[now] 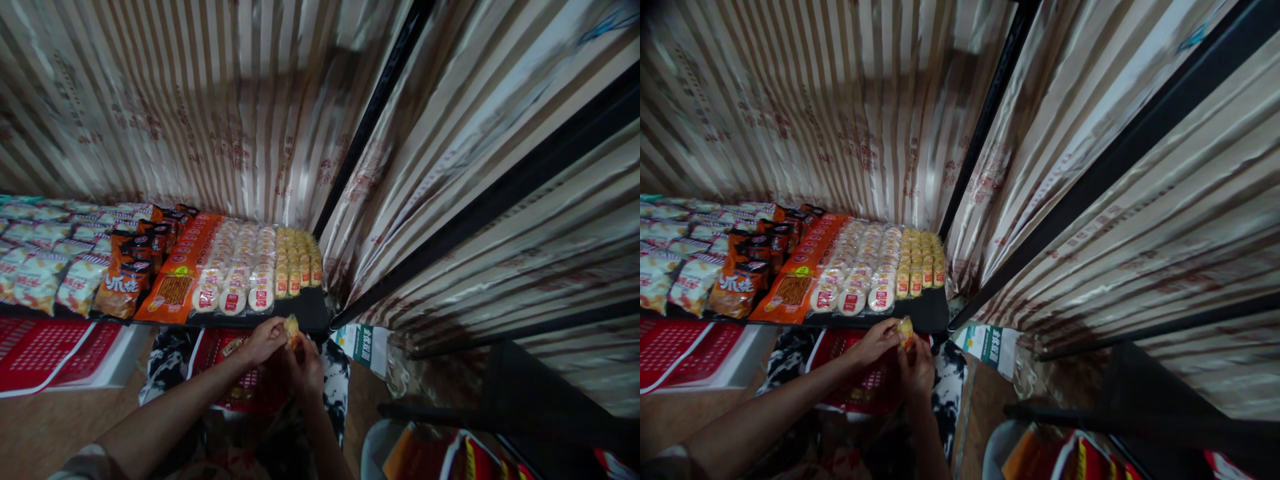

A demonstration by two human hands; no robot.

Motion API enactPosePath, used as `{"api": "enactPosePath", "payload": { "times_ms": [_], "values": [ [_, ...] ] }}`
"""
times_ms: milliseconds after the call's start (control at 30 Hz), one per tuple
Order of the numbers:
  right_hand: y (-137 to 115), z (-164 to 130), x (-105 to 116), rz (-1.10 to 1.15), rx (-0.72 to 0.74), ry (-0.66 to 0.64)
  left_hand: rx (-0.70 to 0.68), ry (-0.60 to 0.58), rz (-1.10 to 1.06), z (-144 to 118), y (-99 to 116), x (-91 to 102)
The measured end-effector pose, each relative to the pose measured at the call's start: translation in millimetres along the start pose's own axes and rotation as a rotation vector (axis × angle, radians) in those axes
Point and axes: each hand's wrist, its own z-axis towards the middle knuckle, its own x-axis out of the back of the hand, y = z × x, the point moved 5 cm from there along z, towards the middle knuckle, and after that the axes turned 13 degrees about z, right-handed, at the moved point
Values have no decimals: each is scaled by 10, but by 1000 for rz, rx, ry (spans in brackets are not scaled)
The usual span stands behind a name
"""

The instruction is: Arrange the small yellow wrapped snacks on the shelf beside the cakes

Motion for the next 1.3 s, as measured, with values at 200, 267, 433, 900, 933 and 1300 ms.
{"api": "enactPosePath", "payload": {
  "times_ms": [200, 267, 433, 900, 933, 1300],
  "values": [
    [-25, 157, 106, -25, -91, 60, -7, 10, -165, 87, 56, -98],
    [-33, 214, 127, -20, -112, 74, -4, 18, -190, 123, 62, -127],
    [-27, 374, 147, 11, -148, 121, -12, 7, -177, 225, 91, -205],
    [223, 831, 65, 96, -168, 220, 6, 64, -23, 492, 147, -283],
    [242, 856, 54, 99, -163, 225, 11, 71, -19, 512, 135, -290],
    [443, 1110, -46, 103, -111, 264, 40, 108, -24, 655, 83, -284]
  ]
}}
